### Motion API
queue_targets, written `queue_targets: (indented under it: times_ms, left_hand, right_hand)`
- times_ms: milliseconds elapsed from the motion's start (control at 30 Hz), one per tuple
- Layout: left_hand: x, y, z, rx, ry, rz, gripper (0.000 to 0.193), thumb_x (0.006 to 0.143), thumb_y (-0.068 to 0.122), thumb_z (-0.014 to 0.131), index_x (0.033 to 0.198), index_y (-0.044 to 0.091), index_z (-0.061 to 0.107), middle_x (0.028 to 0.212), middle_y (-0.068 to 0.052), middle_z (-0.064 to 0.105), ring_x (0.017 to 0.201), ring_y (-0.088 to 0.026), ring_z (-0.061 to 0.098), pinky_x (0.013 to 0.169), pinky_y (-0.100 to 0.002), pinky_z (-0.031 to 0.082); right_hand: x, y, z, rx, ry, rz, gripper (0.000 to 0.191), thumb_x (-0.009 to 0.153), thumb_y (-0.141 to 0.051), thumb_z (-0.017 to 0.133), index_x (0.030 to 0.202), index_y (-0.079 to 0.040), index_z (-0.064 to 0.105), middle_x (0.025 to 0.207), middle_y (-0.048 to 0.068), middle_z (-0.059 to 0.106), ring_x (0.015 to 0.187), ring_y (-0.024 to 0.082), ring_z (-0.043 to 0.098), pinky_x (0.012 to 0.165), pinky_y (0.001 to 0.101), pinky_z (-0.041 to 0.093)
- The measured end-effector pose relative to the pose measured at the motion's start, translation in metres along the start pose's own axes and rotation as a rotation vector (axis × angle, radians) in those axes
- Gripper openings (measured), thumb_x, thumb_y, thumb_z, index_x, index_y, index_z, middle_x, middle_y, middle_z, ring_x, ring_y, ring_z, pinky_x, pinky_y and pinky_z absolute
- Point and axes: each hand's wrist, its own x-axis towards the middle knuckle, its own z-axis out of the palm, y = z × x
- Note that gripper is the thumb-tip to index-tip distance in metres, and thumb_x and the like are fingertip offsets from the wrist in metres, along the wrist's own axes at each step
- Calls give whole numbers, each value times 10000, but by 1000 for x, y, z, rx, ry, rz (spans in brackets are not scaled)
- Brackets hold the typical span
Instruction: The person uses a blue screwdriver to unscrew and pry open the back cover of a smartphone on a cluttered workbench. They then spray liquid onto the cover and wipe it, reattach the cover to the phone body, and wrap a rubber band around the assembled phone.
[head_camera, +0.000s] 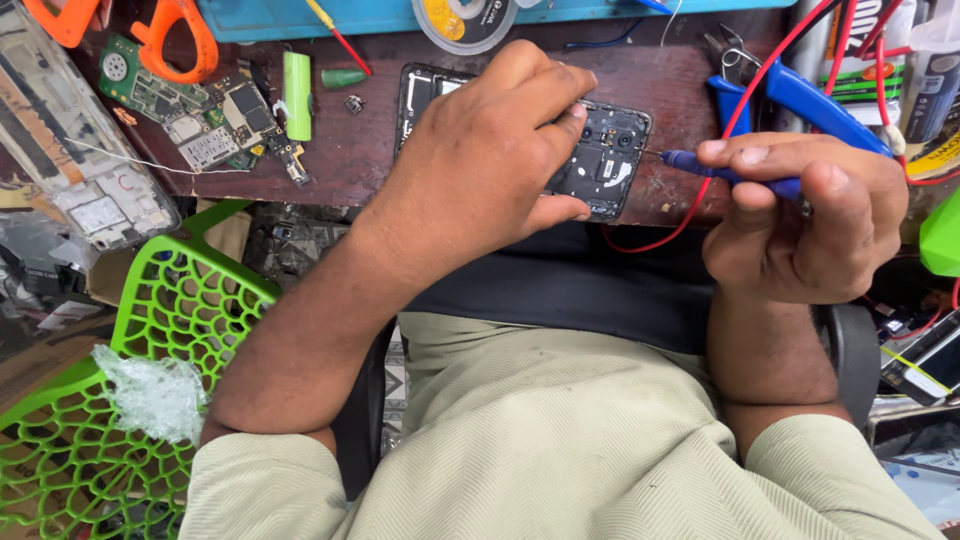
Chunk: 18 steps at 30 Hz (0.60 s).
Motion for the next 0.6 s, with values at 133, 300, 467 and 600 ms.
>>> queue_targets:
  times_ms: [133, 300, 467, 600]
  left_hand:
    - [0, 0, 0, -3, 0, 4, 599, 693, 294, 954, 1111, -74, 734, 1307, -98, 635, 1199, -254, 584, 962, -359, 566]
    - [0, -1, 0, -3, 2, 8, 595, 704, 292, 955, 1112, -80, 732, 1303, -101, 633, 1197, -253, 584, 968, -361, 565]
    - [-1, -1, 2, -5, 2, 8, 564, 720, 279, 956, 1098, -74, 732, 1304, -97, 635, 1197, -252, 585, 966, -357, 567]
    - [0, -2, 2, 13, -6, 33, 615, 709, 302, 945, 1129, -87, 720, 1328, -110, 628, 1219, -257, 583, 973, -348, 568]
  right_hand:
    - [8, 0, 0, -23, -15, -91, 429, 1069, 0, 721, 1434, -115, 527, 1075, 176, 595, 879, 298, 742, 734, 405, 670]
    - [17, 7, 1, 59, -53, -145, 412, 912, -12, 846, 1262, -61, 634, 960, 186, 646, 827, 302, 745, 709, 426, 700]
    - [8, 9, -4, 5, -58, -33, 444, 1004, -15, 855, 1356, -81, 591, 1060, 191, 621, 840, 290, 744, 753, 393, 692]
    - [-5, 9, -5, 72, 123, 117, 377, 1007, -97, 838, 1275, -36, 579, 1045, 183, 628, 798, 301, 737, 715, 380, 663]
